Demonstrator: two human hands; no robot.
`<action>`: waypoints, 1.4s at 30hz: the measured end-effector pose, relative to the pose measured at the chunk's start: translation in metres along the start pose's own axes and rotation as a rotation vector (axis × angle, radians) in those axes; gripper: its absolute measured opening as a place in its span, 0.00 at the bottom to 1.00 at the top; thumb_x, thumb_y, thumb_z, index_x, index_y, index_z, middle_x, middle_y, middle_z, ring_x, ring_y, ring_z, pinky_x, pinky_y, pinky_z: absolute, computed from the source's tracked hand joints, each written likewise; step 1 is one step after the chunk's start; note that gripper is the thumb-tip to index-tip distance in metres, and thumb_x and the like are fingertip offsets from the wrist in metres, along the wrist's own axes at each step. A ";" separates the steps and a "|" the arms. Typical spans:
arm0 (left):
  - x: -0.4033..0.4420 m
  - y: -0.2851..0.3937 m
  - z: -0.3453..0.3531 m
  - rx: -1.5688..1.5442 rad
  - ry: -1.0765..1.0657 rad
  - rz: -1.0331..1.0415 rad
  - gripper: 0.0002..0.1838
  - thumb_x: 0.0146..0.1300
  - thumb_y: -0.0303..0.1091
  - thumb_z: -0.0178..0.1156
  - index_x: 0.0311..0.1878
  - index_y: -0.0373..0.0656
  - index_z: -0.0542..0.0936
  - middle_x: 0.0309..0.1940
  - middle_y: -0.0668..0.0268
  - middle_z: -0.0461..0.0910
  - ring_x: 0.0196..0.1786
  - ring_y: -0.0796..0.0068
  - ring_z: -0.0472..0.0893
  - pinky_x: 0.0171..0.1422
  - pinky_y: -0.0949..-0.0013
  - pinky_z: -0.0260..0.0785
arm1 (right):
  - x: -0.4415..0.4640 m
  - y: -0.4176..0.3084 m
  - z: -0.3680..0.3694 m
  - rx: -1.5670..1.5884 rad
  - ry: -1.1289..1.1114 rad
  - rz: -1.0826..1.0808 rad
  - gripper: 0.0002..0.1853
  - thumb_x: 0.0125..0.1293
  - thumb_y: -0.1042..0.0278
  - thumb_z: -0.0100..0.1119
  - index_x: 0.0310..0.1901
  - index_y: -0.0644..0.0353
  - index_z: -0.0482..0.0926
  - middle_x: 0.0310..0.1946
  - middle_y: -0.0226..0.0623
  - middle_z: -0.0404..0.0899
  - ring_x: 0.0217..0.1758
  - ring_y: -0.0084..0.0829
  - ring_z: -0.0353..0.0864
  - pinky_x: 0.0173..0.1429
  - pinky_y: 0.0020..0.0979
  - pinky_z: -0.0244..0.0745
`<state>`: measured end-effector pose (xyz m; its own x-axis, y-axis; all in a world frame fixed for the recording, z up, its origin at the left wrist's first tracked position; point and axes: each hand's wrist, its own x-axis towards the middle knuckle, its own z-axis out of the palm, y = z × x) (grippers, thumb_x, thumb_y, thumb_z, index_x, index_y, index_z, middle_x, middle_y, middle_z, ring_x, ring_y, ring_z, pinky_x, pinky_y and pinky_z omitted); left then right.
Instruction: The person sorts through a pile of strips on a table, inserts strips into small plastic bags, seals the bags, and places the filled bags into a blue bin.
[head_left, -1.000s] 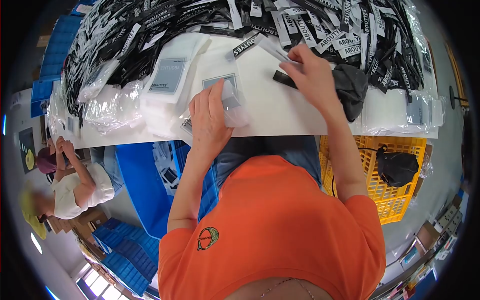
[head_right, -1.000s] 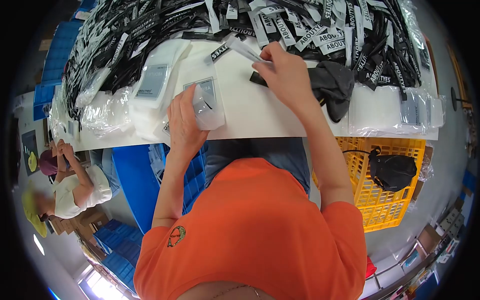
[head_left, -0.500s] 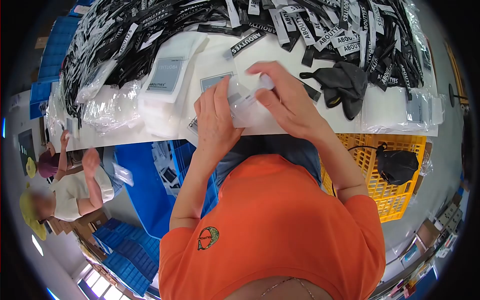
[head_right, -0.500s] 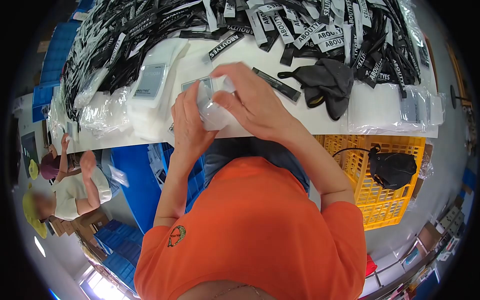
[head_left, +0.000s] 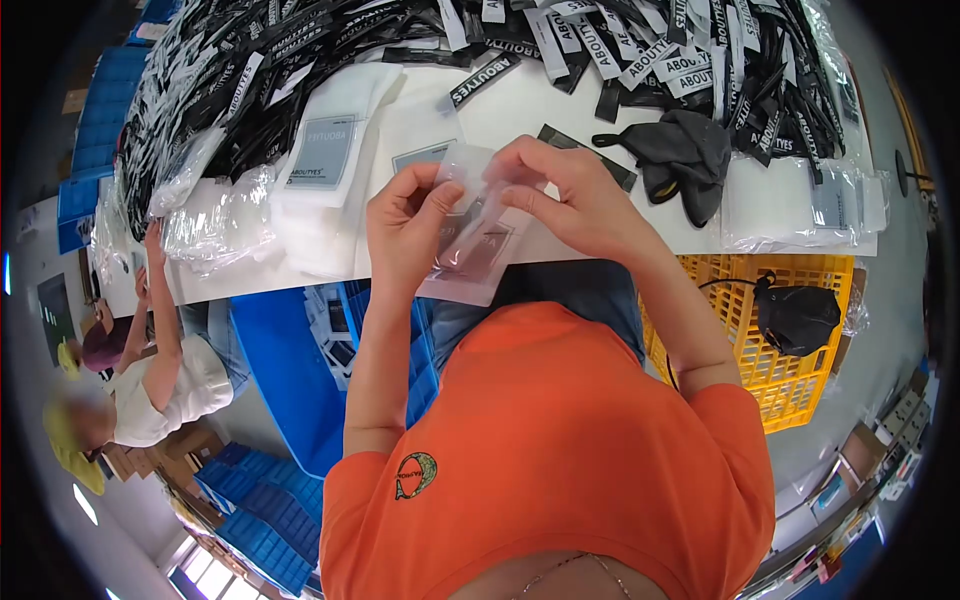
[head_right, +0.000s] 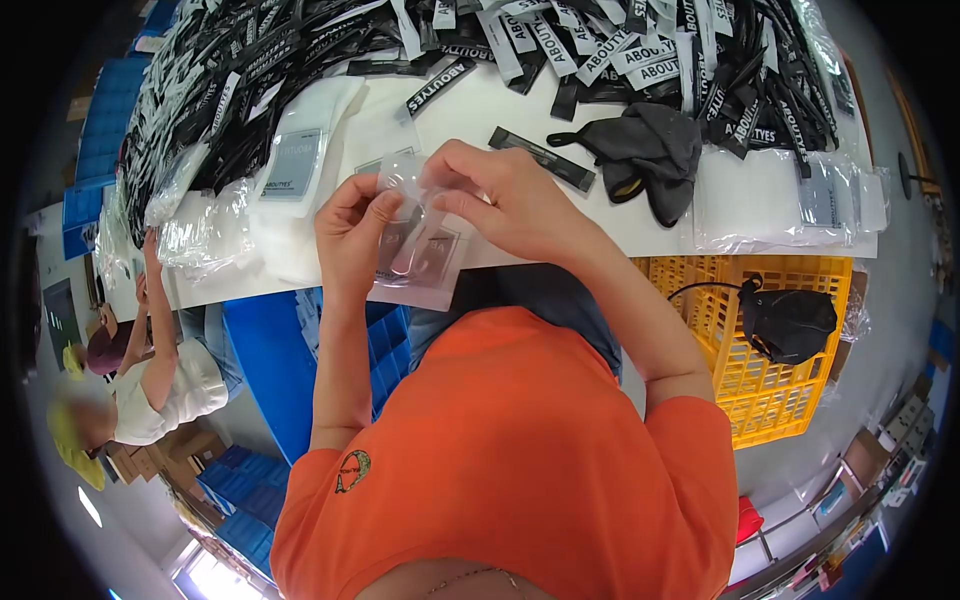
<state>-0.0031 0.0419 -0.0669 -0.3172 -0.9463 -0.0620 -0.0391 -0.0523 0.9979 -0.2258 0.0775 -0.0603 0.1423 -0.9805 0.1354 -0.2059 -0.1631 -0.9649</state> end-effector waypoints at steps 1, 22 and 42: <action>0.000 0.001 0.000 0.023 0.013 0.003 0.07 0.71 0.24 0.67 0.49 0.34 0.84 0.38 0.69 0.86 0.41 0.85 0.81 0.47 0.77 0.74 | 0.001 0.001 -0.001 0.034 0.010 -0.021 0.12 0.70 0.70 0.63 0.52 0.61 0.80 0.40 0.37 0.89 0.45 0.33 0.87 0.49 0.31 0.77; -0.006 0.014 0.018 -0.021 0.024 -0.086 0.08 0.69 0.31 0.71 0.47 0.37 0.88 0.36 0.72 0.87 0.37 0.87 0.80 0.42 0.77 0.72 | -0.007 0.012 0.030 0.206 0.237 0.064 0.05 0.67 0.69 0.68 0.39 0.61 0.86 0.29 0.24 0.80 0.30 0.13 0.71 0.34 0.23 0.67; -0.056 -0.022 -0.079 -0.427 0.118 -0.278 0.14 0.70 0.33 0.60 0.51 0.33 0.84 0.43 0.65 0.87 0.41 0.71 0.85 0.50 0.69 0.77 | 0.005 0.009 0.048 0.259 0.005 0.188 0.13 0.75 0.61 0.60 0.43 0.63 0.87 0.35 0.33 0.86 0.34 0.23 0.81 0.39 0.27 0.75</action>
<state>0.0900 0.0712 -0.0841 -0.2398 -0.9066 -0.3473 0.2914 -0.4085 0.8650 -0.1805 0.0764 -0.0789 0.1201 -0.9915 -0.0502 0.0249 0.0535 -0.9983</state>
